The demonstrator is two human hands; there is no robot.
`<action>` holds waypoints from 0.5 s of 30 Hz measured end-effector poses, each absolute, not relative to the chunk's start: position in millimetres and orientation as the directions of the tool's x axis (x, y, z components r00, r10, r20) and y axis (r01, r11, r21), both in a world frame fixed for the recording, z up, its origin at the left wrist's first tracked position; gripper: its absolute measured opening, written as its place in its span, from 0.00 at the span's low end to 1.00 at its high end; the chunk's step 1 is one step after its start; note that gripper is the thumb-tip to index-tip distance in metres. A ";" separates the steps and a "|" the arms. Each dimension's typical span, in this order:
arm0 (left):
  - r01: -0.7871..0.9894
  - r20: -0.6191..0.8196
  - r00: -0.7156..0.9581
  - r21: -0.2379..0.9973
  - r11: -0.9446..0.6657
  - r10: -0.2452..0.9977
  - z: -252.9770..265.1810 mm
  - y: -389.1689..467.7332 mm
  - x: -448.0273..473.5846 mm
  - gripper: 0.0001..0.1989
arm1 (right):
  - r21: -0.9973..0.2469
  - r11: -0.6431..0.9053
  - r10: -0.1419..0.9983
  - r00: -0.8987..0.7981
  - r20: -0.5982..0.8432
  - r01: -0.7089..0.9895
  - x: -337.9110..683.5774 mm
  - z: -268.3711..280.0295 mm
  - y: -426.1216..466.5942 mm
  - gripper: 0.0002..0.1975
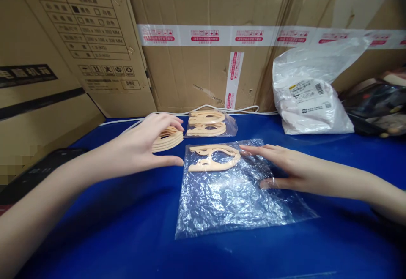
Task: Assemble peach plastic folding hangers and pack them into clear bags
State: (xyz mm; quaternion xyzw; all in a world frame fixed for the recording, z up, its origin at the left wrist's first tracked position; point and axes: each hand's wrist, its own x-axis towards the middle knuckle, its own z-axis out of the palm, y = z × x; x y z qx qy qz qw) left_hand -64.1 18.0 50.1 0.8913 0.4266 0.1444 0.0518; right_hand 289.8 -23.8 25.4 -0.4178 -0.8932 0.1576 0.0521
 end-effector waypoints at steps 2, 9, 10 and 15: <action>0.789 0.223 0.542 0.197 -0.582 0.810 49.8 28.4 -74.4 0.39 | -0.322 0.589 0.770 -0.636 -0.055 0.741 289.2 25.2 -24.7 0.37; 0.933 0.056 0.319 0.158 -0.324 0.946 50.4 38.7 -97.3 0.49 | -0.304 0.600 0.767 -0.641 -0.046 0.740 291.1 22.5 -27.7 0.37; 0.936 0.036 0.307 0.166 -0.309 0.951 52.2 37.0 -97.1 0.48 | -0.306 0.598 0.769 -0.638 -0.039 0.740 291.3 22.0 -27.8 0.37; 0.934 -0.054 0.276 0.250 -0.254 0.960 62.1 33.0 -86.6 0.45 | -0.315 0.579 0.785 -0.618 -0.034 0.752 291.2 20.9 -27.6 0.38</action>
